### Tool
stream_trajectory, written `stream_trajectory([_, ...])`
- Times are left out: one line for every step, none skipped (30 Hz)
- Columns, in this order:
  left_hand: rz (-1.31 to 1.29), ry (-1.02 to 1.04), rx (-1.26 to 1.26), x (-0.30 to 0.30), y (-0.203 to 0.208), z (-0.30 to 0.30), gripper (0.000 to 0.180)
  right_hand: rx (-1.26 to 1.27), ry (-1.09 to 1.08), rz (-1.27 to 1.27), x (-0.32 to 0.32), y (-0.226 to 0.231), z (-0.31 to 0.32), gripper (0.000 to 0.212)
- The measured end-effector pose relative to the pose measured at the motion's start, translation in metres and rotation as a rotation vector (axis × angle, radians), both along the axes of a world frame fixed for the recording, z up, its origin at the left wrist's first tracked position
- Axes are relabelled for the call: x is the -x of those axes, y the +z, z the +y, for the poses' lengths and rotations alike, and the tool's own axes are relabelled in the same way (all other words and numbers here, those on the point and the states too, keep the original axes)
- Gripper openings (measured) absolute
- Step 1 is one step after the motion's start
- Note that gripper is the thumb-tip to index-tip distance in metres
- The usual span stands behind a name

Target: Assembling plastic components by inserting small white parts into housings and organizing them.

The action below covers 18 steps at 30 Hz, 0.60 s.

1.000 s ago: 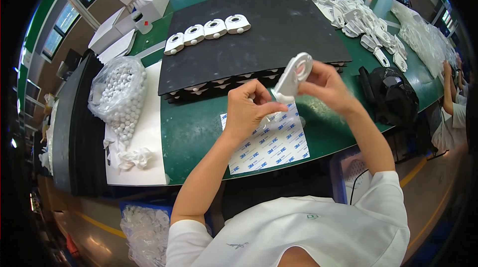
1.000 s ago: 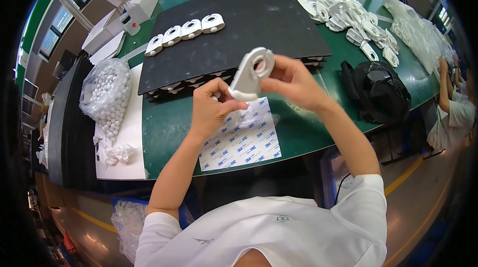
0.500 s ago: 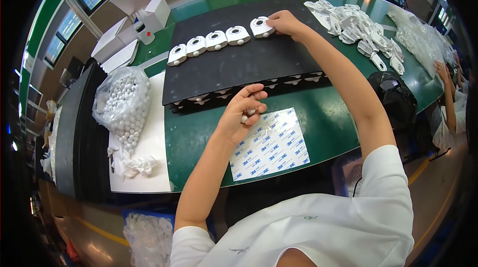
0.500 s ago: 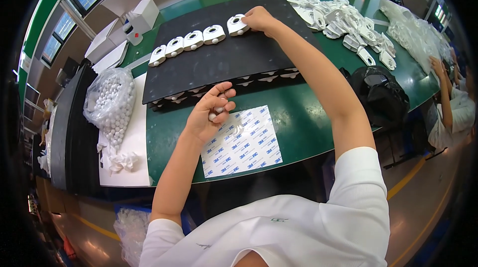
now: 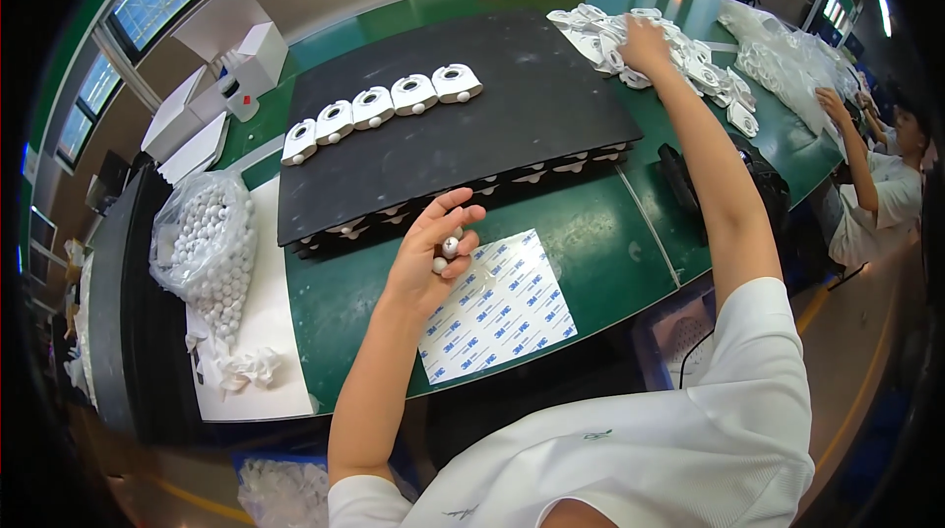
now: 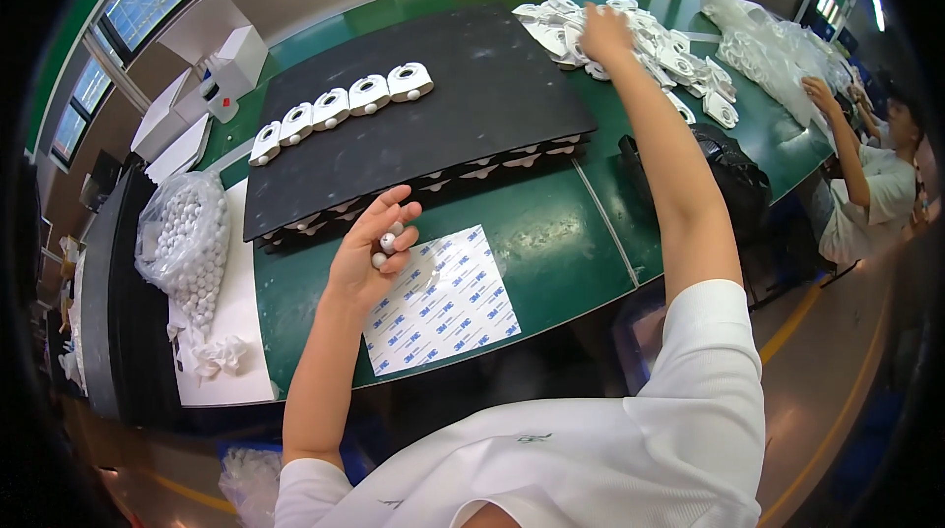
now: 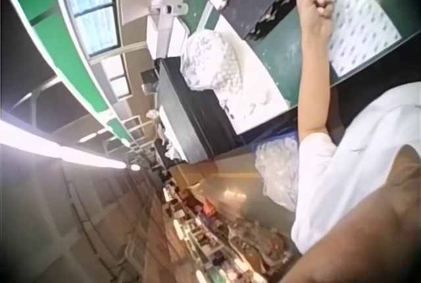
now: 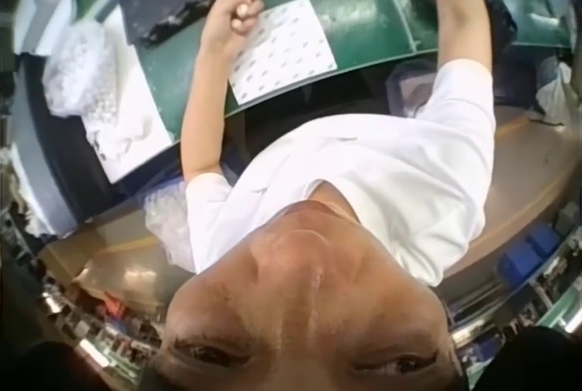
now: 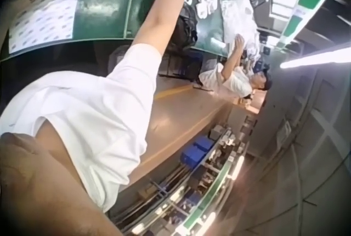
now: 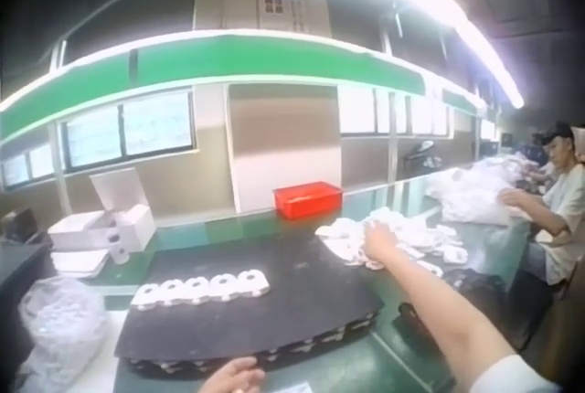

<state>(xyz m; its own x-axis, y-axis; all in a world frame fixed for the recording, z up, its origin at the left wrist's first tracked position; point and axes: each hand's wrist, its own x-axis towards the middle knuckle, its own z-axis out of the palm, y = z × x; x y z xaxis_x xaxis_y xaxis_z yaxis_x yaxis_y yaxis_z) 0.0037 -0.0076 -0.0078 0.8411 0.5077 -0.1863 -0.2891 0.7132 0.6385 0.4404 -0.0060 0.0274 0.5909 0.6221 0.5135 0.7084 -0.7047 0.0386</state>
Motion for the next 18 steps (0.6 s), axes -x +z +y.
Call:
stream_trajectory([0.018,0.019,0.015,-0.001,0.002,-0.001,0.031,0.018,-0.126,-0.021,-0.019,-0.009,-0.013,0.062])
stream_trajectory([0.033,0.028,0.028,-0.005,0.005,-0.002,0.033,0.136,-0.133,0.081,-0.052,-0.024,-0.032,0.055])
stream_trajectory([0.028,0.016,0.028,-0.009,0.006,-0.003,0.033,0.254,-0.135,0.187,-0.075,-0.034,-0.044,0.048])
stream_trajectory([0.042,0.04,0.019,-0.006,0.006,-0.002,0.034,0.257,-0.122,0.19,-0.067,-0.036,-0.042,0.048])
stream_trajectory([0.056,0.067,0.01,-0.002,0.005,-0.002,0.036,0.239,-0.066,0.202,-0.052,-0.035,-0.046,0.041])
stream_trajectory([0.057,0.073,0.011,-0.001,0.006,-0.003,0.036,0.22,-0.019,0.213,-0.042,-0.031,-0.054,0.035])
stream_trajectory([0.038,0.077,0.029,-0.001,0.006,-0.004,0.038,0.221,-0.014,0.213,-0.037,-0.029,-0.058,0.035])
stream_trajectory([0.02,0.076,0.048,-0.001,0.007,-0.004,0.041,0.255,0.102,0.175,-0.034,-0.027,-0.065,0.03])
stream_trajectory([0.021,0.076,0.049,-0.001,0.005,-0.004,0.041,0.289,0.218,0.136,-0.031,-0.025,-0.072,0.025])
stream_trajectory([0.001,0.061,0.029,-0.002,0.002,-0.003,0.038,0.289,0.218,0.138,-0.026,-0.025,-0.078,0.025])
stream_trajectory([-0.022,0.042,0.009,-0.004,0.0,-0.001,0.035,0.256,0.275,0.166,-0.019,-0.022,-0.085,0.022])
stream_trajectory([-0.019,0.046,0.01,-0.004,-0.002,0.0,0.035,0.223,0.341,0.197,-0.008,-0.019,-0.089,0.019])
stream_trajectory([0.005,0.057,-0.018,-0.004,-0.003,0.001,0.031,0.225,0.345,0.2,0.003,-0.017,-0.092,0.019])
stream_trajectory([0.028,0.065,-0.047,-0.004,-0.003,0.001,0.027,0.158,0.314,0.25,0.02,-0.009,-0.097,0.018])
stream_trajectory([0.029,0.066,-0.047,-0.004,-0.003,0.001,0.027,0.089,0.283,0.301,0.031,-0.003,-0.102,0.017])
stream_trajectory([0.046,0.065,-0.066,-0.004,-0.003,0.0,0.024,0.09,0.284,0.302,0.035,-0.001,-0.108,0.017])
stream_trajectory([0.063,0.065,-0.087,-0.004,-0.002,0.0,0.023,-0.058,0.34,0.175,0.037,0.001,-0.114,0.017])
stream_trajectory([0.065,0.066,-0.085,-0.004,-0.001,-0.001,0.023,-0.203,0.394,0.047,0.044,0.006,-0.119,0.017])
